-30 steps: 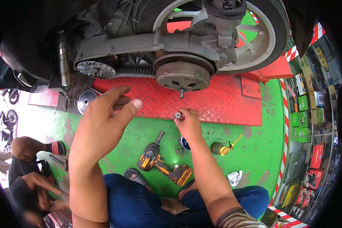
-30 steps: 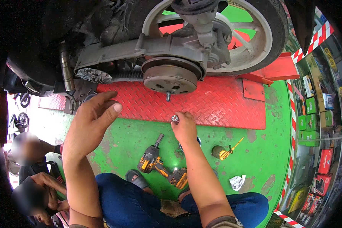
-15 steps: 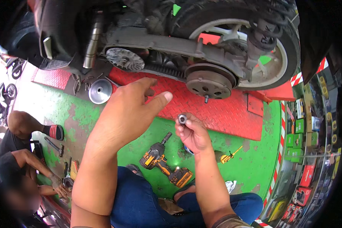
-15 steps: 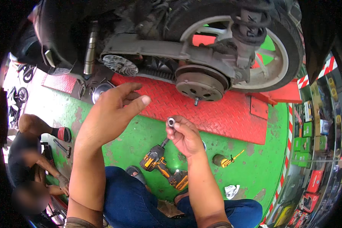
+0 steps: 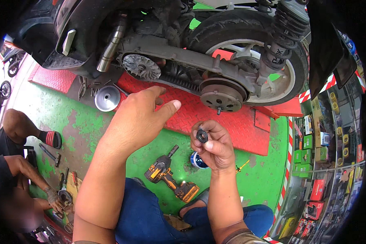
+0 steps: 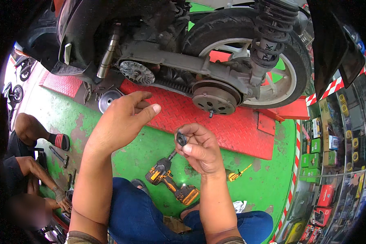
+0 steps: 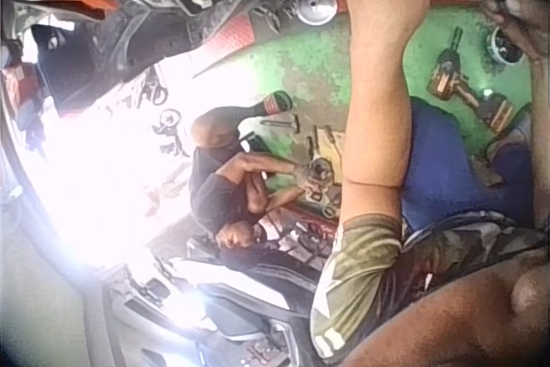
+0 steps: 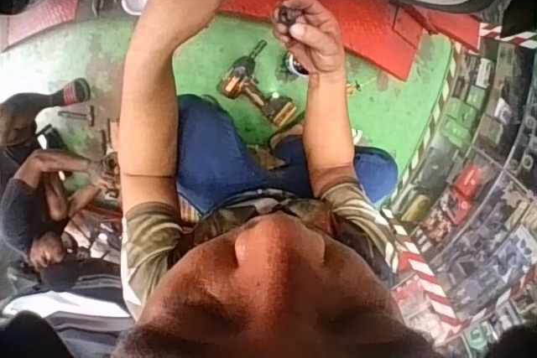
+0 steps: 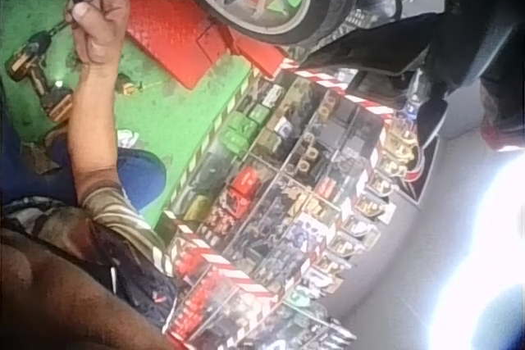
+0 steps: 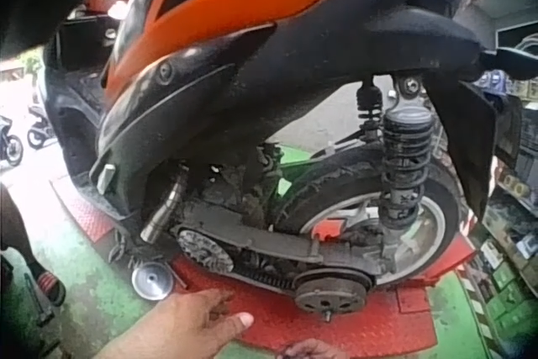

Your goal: Replacing and reassembling transmission components on a scooter's CVT system.

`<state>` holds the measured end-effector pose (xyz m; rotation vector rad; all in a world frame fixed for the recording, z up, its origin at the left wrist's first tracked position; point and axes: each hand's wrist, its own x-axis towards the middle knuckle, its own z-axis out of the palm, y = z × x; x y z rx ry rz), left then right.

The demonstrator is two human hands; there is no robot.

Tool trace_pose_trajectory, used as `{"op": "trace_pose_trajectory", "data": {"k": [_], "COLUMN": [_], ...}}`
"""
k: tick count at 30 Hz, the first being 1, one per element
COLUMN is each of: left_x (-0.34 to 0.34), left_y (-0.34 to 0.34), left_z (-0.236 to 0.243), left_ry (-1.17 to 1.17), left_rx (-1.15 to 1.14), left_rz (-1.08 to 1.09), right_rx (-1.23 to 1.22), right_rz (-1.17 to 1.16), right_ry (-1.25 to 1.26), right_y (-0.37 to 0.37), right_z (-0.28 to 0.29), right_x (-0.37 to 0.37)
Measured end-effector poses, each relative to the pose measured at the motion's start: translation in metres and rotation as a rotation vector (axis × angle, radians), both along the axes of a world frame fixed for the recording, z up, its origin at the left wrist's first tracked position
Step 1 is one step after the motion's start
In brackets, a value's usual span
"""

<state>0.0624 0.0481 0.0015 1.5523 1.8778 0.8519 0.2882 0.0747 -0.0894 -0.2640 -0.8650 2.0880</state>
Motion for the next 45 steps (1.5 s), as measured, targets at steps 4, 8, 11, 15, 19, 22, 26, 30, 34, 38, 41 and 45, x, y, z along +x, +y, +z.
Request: {"op": "trace_pose_trajectory", "data": {"k": [4,8,11,15,19,22,26,30,34,38,41,45], "left_x": [-0.002,-0.004,-0.004,-0.006,-0.006,-0.002,0.005,0.014,0.045,0.077,0.089,0.098], "left_y": [-0.002,-0.005,-0.005,-0.005,-0.007,-0.005,0.001,0.007,0.021,0.032,0.046,0.064], "left_z": [0.003,0.005,0.003,0.005,0.005,0.008,0.002,0.001,-0.014,-0.031,-0.031,-0.03], "left_ry": [0.019,0.025,0.032,0.015,0.001,-0.02,-0.02,0.006,0.054,0.006,-0.002,0.016], "left_rx": [0.003,0.001,0.012,0.01,0.013,-0.006,0.007,-0.052,-0.119,-0.199,-0.259,-0.298], "left_rz": [-0.004,-0.01,-0.009,-0.03,-0.016,-0.02,-0.042,-0.059,-0.206,-0.359,-0.374,-0.34], "right_rx": [0.019,0.021,0.037,0.032,-0.036,0.125,0.236,0.341,0.398,0.402,0.372,0.39], "right_rz": [-0.017,-0.009,-0.018,-0.002,-0.103,-0.384,-0.693,-0.738,-0.777,-0.723,-0.661,-0.63], "right_ry": [-0.038,-0.083,-0.085,-0.15,-0.587,-0.998,-1.462,-1.588,-1.598,-1.626,-1.631,-1.63], "right_y": [-0.003,-0.005,-0.007,-0.003,0.011,0.024,0.047,0.066,0.077,0.079,0.078,0.077], "right_z": [0.006,0.007,0.004,-0.014,-0.077,-0.122,-0.154,-0.168,-0.18,-0.177,-0.176,-0.188], "right_x": [-0.003,-0.007,-0.008,-0.008,0.006,0.023,0.05,0.053,0.061,0.059,0.058,0.063]}}
